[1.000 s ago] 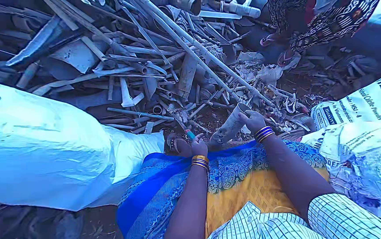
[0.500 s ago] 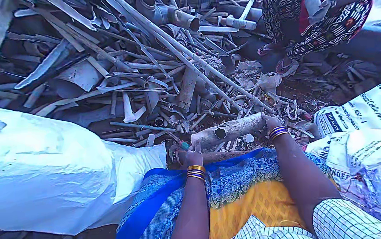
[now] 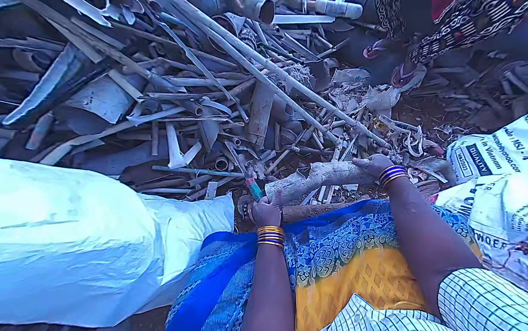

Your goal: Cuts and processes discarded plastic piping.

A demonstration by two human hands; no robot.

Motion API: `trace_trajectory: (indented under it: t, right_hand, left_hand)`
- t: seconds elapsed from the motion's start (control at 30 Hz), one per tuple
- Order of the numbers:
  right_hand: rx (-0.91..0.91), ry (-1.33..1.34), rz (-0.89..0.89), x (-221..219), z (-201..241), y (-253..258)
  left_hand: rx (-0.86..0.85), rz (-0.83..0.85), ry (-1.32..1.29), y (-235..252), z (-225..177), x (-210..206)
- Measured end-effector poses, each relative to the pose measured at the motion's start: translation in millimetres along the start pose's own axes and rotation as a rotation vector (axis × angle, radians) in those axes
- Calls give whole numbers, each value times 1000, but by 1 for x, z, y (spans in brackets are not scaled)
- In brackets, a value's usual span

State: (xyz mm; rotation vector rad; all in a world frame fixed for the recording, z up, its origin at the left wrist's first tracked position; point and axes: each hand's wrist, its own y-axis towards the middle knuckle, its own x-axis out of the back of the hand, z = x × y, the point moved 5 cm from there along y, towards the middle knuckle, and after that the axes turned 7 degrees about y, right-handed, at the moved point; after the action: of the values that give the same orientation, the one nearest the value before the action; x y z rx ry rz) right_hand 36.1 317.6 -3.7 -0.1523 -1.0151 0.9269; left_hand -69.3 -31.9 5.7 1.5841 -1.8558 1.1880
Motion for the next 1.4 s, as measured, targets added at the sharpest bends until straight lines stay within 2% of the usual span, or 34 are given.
trace_trajectory:
  t: [0.1, 0.23, 0.3, 0.4, 0.53, 0.63, 0.73, 0.83, 0.9, 1.07, 1.17, 1.23, 1.4]
  right_hand:
    - [-33, -185, 80, -18, 0, 6]
    - [12, -190, 29, -35, 12, -4]
    - [78, -155, -6, -44, 24, -12]
    - [258, -44, 101, -67, 46, -37]
    - [478, 182, 421, -100, 75, -95]
    - [508, 432, 504, -115, 87, -121]
    - [362, 485, 422, -118, 81, -125]
    - [355, 498, 323, -110, 77, -125]
    - [349, 583, 284, -107, 76, -125]
    - [255, 1193, 114, -86, 68, -109]
    - [142, 1476, -16, -59, 59, -106]
    - [97, 1521, -49, -48, 51, -104]
    - [-3, 1414, -79, -61, 32, -101]
  left_hand:
    - [59, -68, -65, 3, 3, 3]
    - [70, -31, -50, -1, -1, 8]
    - [61, -21, 22, -4, -6, 10]
    - [22, -51, 69, -10, -9, 10]
    - [-213, -92, 267, -28, -24, 7]
    - [-509, -182, 403, -53, -40, -5]
    - [-634, -158, 429, -77, -49, -18]
    - [-616, 8, 543, -82, -54, -24]
    - [-646, 35, 526, -86, -53, -26]
    - [-800, -191, 388, -90, -50, -20]
    - [-865, -454, 283, -81, -42, -5]
    - [-885, -576, 167, -73, -38, 5]
    - [-749, -506, 138, -58, -34, 15]
